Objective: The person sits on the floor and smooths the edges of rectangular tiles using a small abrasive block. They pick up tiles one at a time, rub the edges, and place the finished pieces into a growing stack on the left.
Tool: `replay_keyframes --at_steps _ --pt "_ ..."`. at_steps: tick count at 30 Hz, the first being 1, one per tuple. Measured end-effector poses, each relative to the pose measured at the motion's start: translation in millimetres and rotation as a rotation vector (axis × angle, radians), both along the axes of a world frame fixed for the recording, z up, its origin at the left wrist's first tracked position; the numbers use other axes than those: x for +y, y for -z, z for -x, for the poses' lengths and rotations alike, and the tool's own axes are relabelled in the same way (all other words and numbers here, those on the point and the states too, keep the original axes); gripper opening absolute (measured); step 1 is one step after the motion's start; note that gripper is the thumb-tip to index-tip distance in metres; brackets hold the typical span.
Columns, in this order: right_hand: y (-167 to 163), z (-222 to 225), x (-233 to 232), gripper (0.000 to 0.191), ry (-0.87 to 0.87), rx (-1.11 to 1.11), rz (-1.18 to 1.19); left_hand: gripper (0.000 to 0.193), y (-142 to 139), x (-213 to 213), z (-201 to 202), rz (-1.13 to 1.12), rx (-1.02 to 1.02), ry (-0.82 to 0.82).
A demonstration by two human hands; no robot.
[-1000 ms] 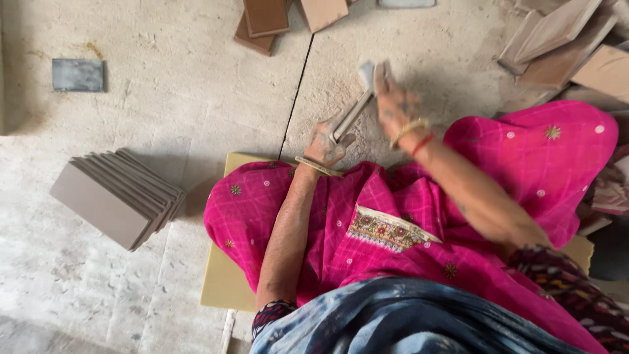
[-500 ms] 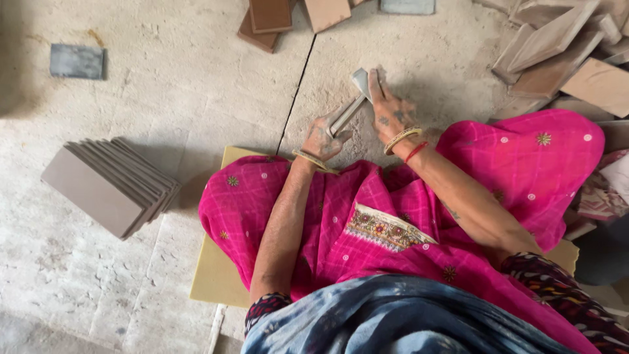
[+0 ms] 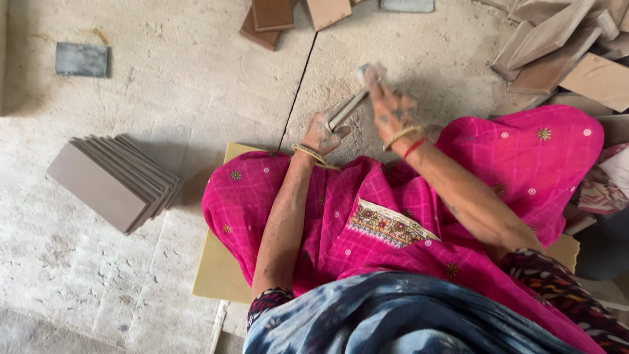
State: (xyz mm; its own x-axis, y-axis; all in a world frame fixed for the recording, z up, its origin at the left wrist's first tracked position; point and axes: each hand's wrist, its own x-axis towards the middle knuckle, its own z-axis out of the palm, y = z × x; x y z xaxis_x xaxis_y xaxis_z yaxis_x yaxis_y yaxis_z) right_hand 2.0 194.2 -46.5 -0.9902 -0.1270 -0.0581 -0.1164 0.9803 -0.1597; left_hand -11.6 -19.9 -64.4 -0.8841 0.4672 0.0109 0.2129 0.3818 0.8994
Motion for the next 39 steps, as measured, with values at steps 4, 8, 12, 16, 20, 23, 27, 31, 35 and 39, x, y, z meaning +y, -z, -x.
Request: replay_keyframes --at_steps 4,8,12,16,20,23,27,31,35,39 --pt "15.3 0.2 4.5 0.103 -0.036 0.271 -0.071 0.07 4.1 0.4 1.8 -0.002 0.067 0.014" --pt "17.7 17.9 39.4 0.082 0.162 0.209 0.694 0.072 6.3 0.7 4.5 -0.117 0.014 -0.018" --pt "11.8 17.0 57.4 0.068 0.377 -0.108 1.082 0.072 6.2 -0.1 6.1 -0.093 -0.01 -0.004" --pt "15.6 15.4 35.2 0.103 0.03 0.121 0.319 0.074 5.4 1.6 5.6 -0.003 -0.016 -0.014" --pt "23.3 29.3 12.1 0.099 0.044 0.092 0.13 0.078 4.2 5.3 5.4 -0.116 -0.021 -0.016" --pt "20.6 46.3 9.4 0.098 0.064 0.102 -0.027 0.078 2.5 6.6 6.3 -0.154 -0.13 -0.031" --pt "7.9 55.1 20.0 0.09 0.085 0.068 -0.044 0.079 0.7 6.8 6.3 -0.078 -0.11 -0.03" --pt "-3.0 22.7 10.5 0.082 0.116 -0.063 0.084 0.075 4.8 7.9 4.8 0.072 0.039 -0.007" --pt "11.0 -6.5 -4.8 0.084 -0.042 0.171 0.166 0.067 11.0 8.1 1.7 0.171 0.052 -0.015" --pt "14.9 20.6 19.7 0.099 -0.034 0.146 0.177 0.064 6.2 6.4 1.7 0.047 0.144 -0.037"
